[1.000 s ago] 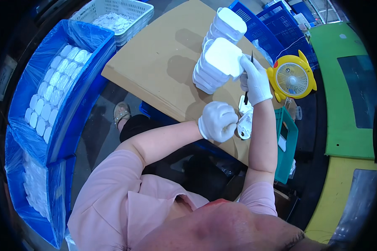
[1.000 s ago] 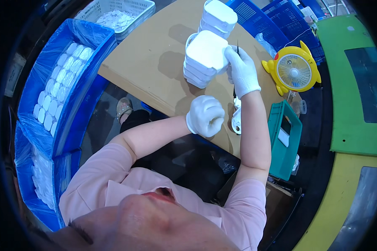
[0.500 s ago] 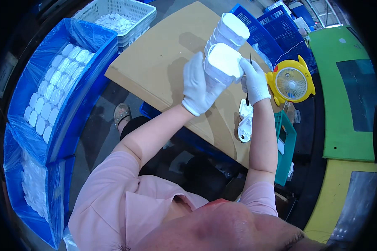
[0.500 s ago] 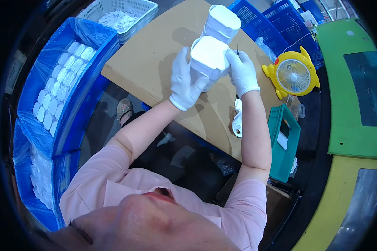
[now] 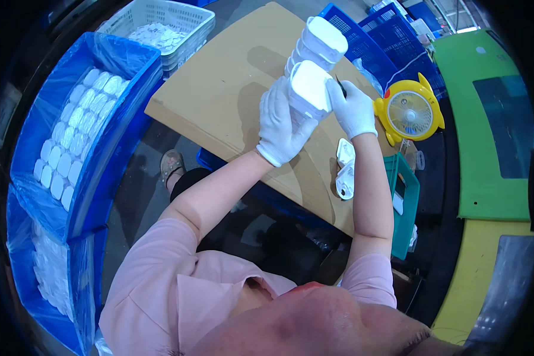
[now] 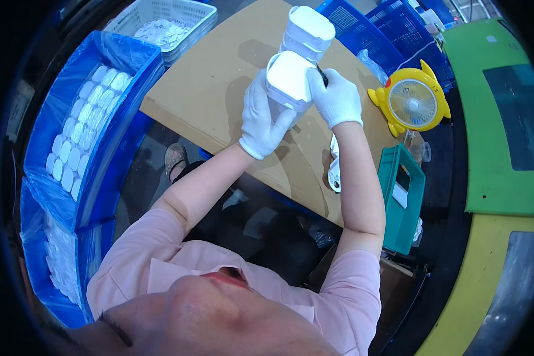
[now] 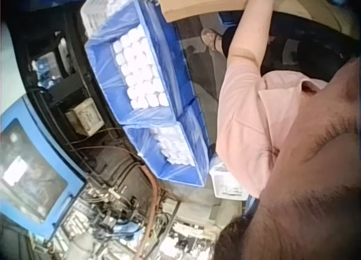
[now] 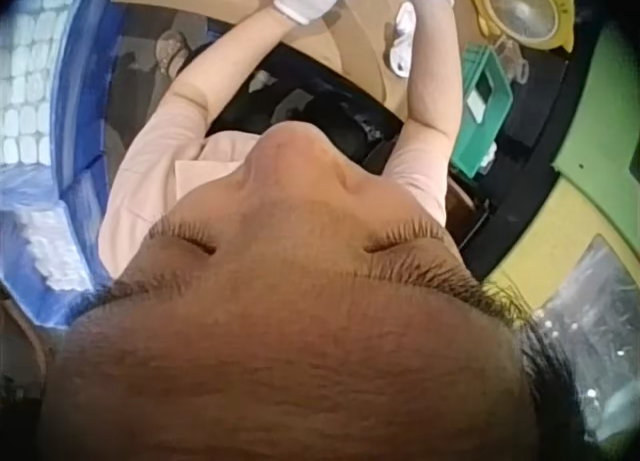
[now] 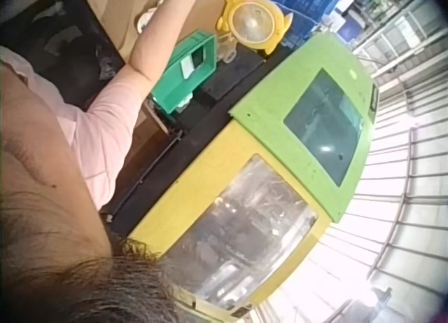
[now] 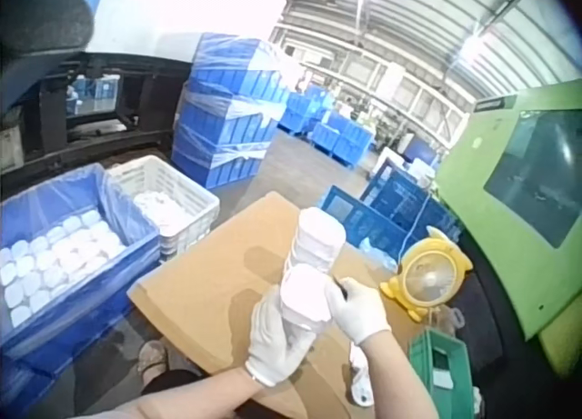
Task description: Inspecting, marking with a pen, and sorting small white plastic components at a workstation.
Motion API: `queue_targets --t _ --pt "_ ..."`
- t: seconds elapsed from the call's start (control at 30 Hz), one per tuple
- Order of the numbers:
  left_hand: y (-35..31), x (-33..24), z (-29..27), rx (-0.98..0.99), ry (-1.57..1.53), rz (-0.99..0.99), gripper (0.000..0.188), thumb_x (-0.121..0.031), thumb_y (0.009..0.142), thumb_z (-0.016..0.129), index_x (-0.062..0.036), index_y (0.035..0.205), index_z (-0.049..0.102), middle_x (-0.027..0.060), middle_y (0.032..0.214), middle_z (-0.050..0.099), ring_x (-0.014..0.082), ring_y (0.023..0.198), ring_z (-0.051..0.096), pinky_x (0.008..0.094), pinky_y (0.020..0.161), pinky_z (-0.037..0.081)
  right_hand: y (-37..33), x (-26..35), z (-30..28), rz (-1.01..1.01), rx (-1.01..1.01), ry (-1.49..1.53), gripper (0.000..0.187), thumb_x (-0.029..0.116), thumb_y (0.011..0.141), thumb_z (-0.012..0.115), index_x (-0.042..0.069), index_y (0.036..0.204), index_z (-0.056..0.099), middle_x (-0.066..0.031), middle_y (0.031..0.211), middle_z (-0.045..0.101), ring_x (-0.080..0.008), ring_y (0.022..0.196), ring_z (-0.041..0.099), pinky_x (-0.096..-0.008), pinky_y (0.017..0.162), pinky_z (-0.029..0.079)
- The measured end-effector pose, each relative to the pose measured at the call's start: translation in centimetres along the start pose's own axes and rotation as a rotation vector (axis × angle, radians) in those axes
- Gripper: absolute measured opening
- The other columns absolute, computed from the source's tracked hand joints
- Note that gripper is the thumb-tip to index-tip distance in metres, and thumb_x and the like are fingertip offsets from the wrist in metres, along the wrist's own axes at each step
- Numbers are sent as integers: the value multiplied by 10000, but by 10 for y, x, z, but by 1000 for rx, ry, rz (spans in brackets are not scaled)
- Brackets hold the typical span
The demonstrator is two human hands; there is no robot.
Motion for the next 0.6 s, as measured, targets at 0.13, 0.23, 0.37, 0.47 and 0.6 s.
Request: queue_targets --t 0.13,0.23,0.37,0.47,0.6 --pt "2 3 2 34 -14 7 837 -390 857 636 72 1425 232 283 1372 371 421 1243 407 486 1055 309 0 -9 -2 1 -30 77 489 460 902 558 -11 982 661 -174 771 667 -251 731 651 -336 706 481" --pt "-4 4 -5 -76 58 -10 832 -384 809 678 77 1385 294 282 1324 412 461 1189 424 531 1016 316 -12 -23 -15 8 -127 210 431 410 914 571 -3 998 660 -121 747 656 -169 702 616 -295 682 471" --pt "-7 -6 -17 -178 101 83 813 -336 788 691 69 1379 308 272 1327 408 450 1196 423 518 1022 320 -58 -65 -30 135 -233 419 339 319 918 593 1 1021 653 -83 795 656 -112 728 591 -273 684 466" --pt "-15 -53 -14 -88 -67 302 613 -301 735 699 -31 1246 493 188 1216 505 368 1123 484 476 968 369 -109 -127 -22 243 -420 234 320 307 901 618 8 1009 660 -120 849 674 -184 772 638 -317 736 491" --pt "-58 -93 27 270 -185 372 516 -284 726 687 -74 1176 548 148 1171 532 339 1074 520 470 929 400 -169 -126 7 464 -291 -232 431 347 834 663 125 1196 589 -144 1082 614 -359 950 641 -433 806 522"
Point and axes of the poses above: each hand's wrist, its own y-axis towards the middle knuckle, its own z-axis out of the palm, x = y × z, the point moved 8 cm from there along y, towards the middle knuckle
